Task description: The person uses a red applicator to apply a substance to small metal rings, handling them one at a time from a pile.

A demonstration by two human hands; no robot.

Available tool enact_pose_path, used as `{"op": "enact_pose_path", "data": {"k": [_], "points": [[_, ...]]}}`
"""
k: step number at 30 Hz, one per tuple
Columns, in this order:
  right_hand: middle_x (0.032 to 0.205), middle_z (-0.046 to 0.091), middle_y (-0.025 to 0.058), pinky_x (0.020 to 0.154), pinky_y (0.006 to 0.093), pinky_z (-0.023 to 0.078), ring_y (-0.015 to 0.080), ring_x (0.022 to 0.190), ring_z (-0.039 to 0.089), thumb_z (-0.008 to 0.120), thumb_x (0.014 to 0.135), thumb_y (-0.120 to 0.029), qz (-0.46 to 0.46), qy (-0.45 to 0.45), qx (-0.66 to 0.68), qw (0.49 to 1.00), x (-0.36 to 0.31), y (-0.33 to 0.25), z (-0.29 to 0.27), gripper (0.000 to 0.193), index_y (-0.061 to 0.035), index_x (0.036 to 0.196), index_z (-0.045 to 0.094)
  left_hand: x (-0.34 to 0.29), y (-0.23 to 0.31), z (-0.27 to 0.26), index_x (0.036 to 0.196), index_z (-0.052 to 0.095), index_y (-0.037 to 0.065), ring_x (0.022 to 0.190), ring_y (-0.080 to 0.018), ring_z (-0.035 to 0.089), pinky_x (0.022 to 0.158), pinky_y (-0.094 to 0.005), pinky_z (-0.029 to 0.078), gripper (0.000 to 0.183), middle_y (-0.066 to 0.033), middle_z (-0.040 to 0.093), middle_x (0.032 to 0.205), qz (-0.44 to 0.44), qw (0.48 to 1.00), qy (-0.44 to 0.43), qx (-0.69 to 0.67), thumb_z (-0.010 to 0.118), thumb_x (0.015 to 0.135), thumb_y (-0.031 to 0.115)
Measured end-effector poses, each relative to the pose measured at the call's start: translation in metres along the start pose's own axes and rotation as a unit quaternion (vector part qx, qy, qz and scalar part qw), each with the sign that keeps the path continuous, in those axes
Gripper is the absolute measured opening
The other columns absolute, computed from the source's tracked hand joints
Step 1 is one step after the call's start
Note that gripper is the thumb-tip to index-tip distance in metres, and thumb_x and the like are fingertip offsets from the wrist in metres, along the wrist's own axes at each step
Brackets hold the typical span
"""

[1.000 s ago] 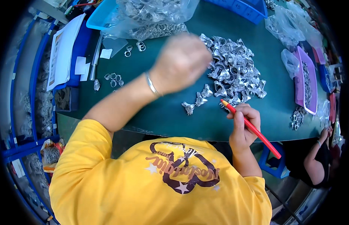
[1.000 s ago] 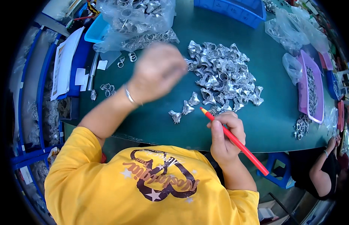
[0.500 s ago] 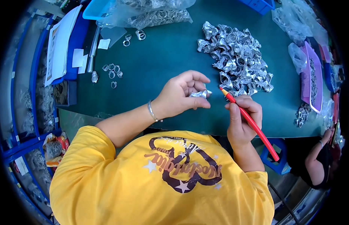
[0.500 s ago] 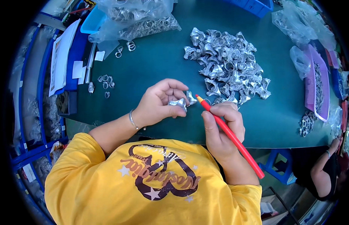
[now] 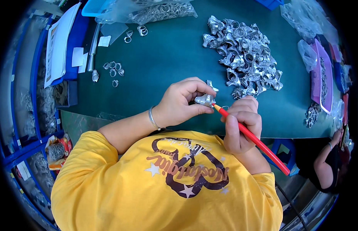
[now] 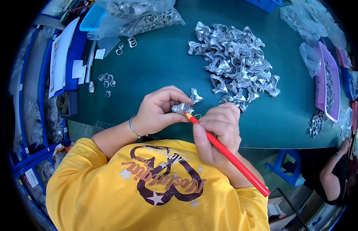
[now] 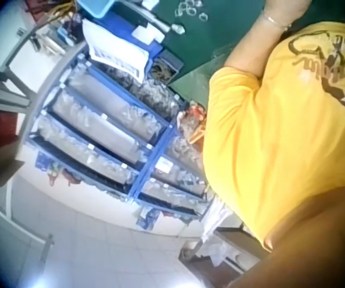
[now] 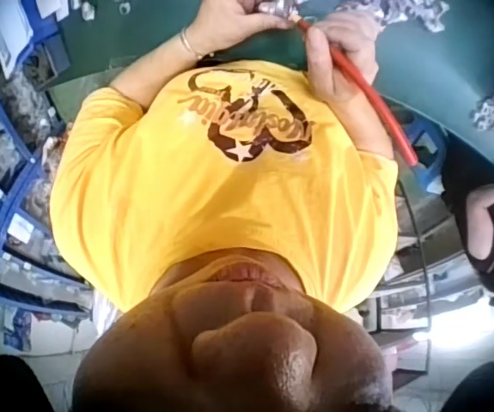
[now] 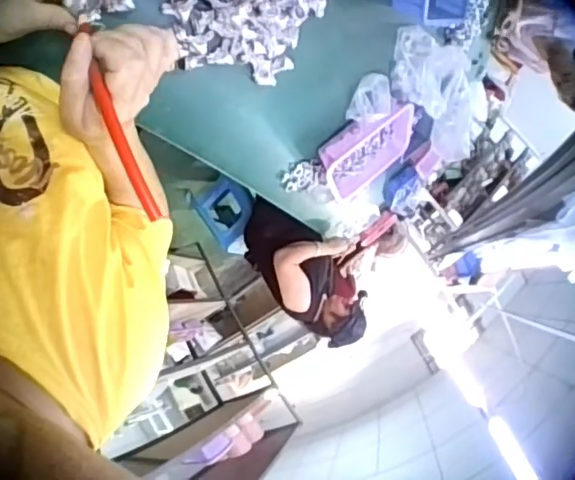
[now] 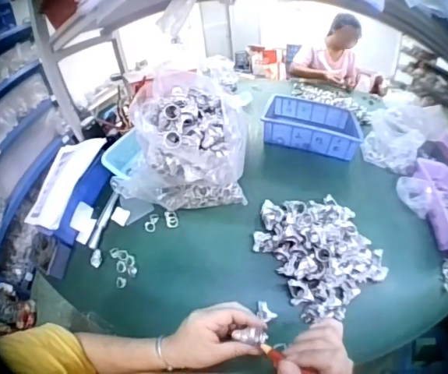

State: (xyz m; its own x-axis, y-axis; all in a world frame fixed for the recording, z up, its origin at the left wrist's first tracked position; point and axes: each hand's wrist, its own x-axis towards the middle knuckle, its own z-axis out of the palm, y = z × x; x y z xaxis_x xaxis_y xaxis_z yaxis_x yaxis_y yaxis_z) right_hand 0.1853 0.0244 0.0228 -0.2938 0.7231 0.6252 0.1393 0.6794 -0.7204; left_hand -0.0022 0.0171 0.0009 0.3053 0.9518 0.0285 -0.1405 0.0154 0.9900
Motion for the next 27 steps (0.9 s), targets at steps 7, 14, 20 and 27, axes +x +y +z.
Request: {"op": "enact_pose_path", "data": {"k": [7, 14, 20, 27], "points": [[0.072, 0.061, 0.0059, 0.074, 0.0373, 0.038, 0.0213, 0.066, 0.056, 0.066, 0.074, 0.0, -0.006, -0.012, -0.008, 1.0, -0.0005, 0.0024, 0.001, 0.02, -0.0049, 0.086, 0.05, -0.0014, 0.0056, 0.0001, 0.102, 0.062, 0.0, 0.091, -0.0136, 0.058, 0.076, -0.0233, 0.049, 0.033, -0.0086, 0.056, 0.102, 0.023, 0.99, -0.003, 0.137, 0.073, 0.071, -0.005], [0.071, 0.06, 0.0062, 0.072, 0.036, 0.038, 0.0212, 0.065, 0.056, 0.066, 0.073, 0.001, -0.011, -0.008, -0.006, 1.0, 0.0012, -0.0002, 0.0032, 0.018, -0.0046, 0.083, 0.051, -0.0044, 0.0024, 0.0056, 0.094, 0.065, 0.004, 0.07, -0.0096, 0.054, 0.061, -0.0218, 0.044, 0.033, -0.0043, 0.059, 0.087, 0.033, 0.989, 0.048, 0.138, 0.08, 0.064, 0.004], [0.068, 0.06, 0.006, 0.068, 0.0352, 0.038, 0.0209, 0.062, 0.056, 0.066, 0.072, 0.001, -0.014, -0.011, -0.009, 1.0, 0.0022, -0.0003, 0.003, 0.017, -0.0046, 0.08, 0.052, -0.0081, 0.0041, 0.0041, 0.1, 0.061, -0.003, 0.088, -0.012, 0.061, 0.074, -0.0214, 0.051, 0.031, -0.0078, 0.057, 0.099, -0.042, 0.994, 0.003, 0.105, 0.072, 0.071, -0.007], [0.068, 0.06, 0.0061, 0.068, 0.0352, 0.038, 0.0206, 0.062, 0.056, 0.065, 0.073, 0.002, -0.015, -0.021, -0.009, 1.0, 0.0031, -0.0014, 0.0021, 0.017, -0.0044, 0.08, 0.051, -0.0077, 0.0099, 0.0046, 0.104, 0.057, -0.006, 0.084, -0.0131, 0.063, 0.071, -0.0218, 0.053, 0.034, -0.0101, 0.061, 0.095, -0.11, 0.994, 0.016, -0.022, 0.071, 0.073, -0.007]]}}
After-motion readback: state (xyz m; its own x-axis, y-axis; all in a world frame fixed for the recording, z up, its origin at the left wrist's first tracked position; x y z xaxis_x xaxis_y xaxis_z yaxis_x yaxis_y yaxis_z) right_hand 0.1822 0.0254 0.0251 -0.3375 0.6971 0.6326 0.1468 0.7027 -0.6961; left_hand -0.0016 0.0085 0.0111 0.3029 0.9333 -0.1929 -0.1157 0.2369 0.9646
